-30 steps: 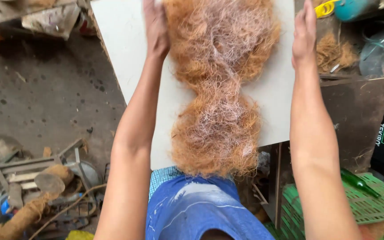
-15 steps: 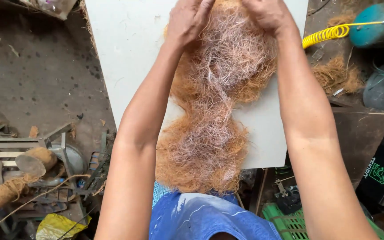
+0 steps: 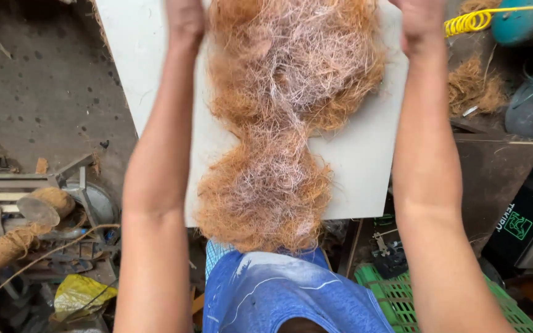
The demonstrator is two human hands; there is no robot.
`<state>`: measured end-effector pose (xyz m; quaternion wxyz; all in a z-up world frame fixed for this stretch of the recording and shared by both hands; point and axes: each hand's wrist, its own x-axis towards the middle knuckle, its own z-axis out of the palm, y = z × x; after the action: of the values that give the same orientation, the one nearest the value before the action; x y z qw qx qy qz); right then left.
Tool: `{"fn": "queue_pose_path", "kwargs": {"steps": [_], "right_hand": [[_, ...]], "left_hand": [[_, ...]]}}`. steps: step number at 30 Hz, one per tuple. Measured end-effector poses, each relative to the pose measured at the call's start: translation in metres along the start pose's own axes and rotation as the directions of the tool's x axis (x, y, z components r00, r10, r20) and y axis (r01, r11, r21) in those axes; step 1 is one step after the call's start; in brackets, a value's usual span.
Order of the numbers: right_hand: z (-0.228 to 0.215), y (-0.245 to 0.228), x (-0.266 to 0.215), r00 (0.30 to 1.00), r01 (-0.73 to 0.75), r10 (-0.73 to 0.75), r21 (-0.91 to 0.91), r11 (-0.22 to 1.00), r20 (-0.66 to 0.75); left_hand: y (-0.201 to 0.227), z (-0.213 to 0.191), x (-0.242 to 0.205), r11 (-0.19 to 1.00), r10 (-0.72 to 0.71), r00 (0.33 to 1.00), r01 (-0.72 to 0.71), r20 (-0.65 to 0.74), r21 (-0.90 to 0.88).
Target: The person uses a spray gun to apply a white substance onto a brown fibrous mat laid on a white board. They repeatedly spray, pause, and adjust the mat with their hands, then lift the board to show the treated surface.
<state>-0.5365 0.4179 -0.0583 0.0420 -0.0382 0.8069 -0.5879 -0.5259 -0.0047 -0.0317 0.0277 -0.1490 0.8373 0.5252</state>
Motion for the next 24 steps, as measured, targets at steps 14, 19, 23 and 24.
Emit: {"fn": "queue_pose_path", "kwargs": {"steps": [14, 19, 23, 24], "right_hand": [[0.003, -0.091, -0.122, 0.919, -0.277, 0.317, 0.187, 0.942, -0.235], [-0.013, -0.103, -0.223, 0.722, -0.639, 0.692, 0.371, 0.673, -0.013], [0.000, -0.092, -0.282, 0.793, -0.603, 0.609, 0.150, 0.784, 0.003], [0.003, -0.100, -0.285, 0.748, -0.648, 0.663, 0.246, 0.721, 0.030]], "left_hand": [[0.016, -0.087, -0.195, 0.826, -0.454, 0.891, 0.410, -0.024, -0.387], [-0.051, -0.119, -0.352, 0.891, -0.388, 0.781, 0.183, -0.489, -0.415], [-0.067, -0.075, -0.457, 0.537, -0.752, 0.569, 0.235, -0.334, -0.810], [-0.082, -0.057, -0.484, 0.386, -0.843, 0.496, 0.290, -0.207, -0.876]]}}
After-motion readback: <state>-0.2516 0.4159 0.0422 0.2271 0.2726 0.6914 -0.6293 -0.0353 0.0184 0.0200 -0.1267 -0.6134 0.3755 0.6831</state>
